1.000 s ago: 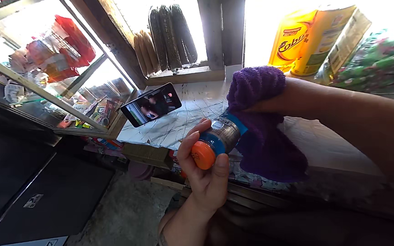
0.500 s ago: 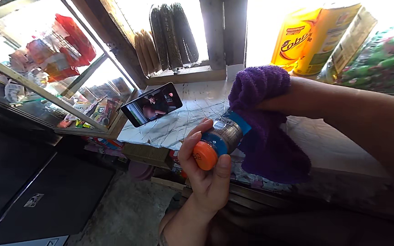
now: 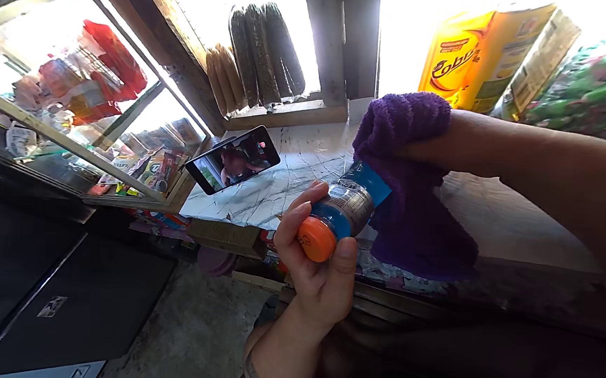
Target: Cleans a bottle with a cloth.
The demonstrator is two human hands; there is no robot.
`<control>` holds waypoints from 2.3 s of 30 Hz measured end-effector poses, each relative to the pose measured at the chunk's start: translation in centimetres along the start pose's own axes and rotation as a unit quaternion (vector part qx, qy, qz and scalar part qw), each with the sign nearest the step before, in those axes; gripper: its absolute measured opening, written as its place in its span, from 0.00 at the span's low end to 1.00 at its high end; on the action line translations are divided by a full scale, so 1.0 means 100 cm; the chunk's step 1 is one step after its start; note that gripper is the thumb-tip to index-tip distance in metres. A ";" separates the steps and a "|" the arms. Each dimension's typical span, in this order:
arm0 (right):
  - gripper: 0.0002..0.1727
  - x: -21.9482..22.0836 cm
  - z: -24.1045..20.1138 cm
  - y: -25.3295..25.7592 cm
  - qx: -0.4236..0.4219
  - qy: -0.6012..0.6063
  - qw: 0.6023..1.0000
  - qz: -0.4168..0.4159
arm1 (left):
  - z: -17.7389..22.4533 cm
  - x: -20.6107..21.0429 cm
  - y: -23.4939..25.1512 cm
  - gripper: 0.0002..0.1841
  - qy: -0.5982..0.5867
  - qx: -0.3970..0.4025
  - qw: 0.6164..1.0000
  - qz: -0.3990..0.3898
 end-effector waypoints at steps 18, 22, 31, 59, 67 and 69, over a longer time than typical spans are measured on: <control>0.10 0.001 0.002 0.001 0.015 0.017 1.000 0.015 | 0.003 0.005 -0.004 0.25 0.032 0.011 0.999 -0.016; 0.12 0.000 -0.002 0.000 0.032 0.029 0.999 0.012 | 0.003 0.005 -0.005 0.25 0.035 0.012 0.999 -0.017; 0.20 0.001 0.000 0.002 0.042 0.029 0.997 0.052 | 0.004 0.009 -0.007 0.25 0.061 0.021 0.998 -0.023; 0.13 0.035 0.006 -0.038 -0.491 0.034 0.870 -0.036 | 0.003 0.016 -0.011 0.30 0.075 0.053 0.995 -0.045; 0.17 0.021 -0.031 -0.037 -0.268 0.045 0.962 0.002 | 0.007 0.015 -0.008 0.24 0.069 0.031 0.996 -0.057; 0.16 0.020 -0.027 -0.033 -0.248 0.047 0.968 0.005 | 0.007 0.015 -0.008 0.24 0.068 0.032 0.996 -0.056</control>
Point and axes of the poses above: each hand's wrist, its own y-axis towards the middle knuckle, its own x-axis out of the palm, z = x × y, the point moved 4 cm from there along y, towards the middle knuckle, and after that the axes turned 6 degrees about -y, right-handed, at the moved point
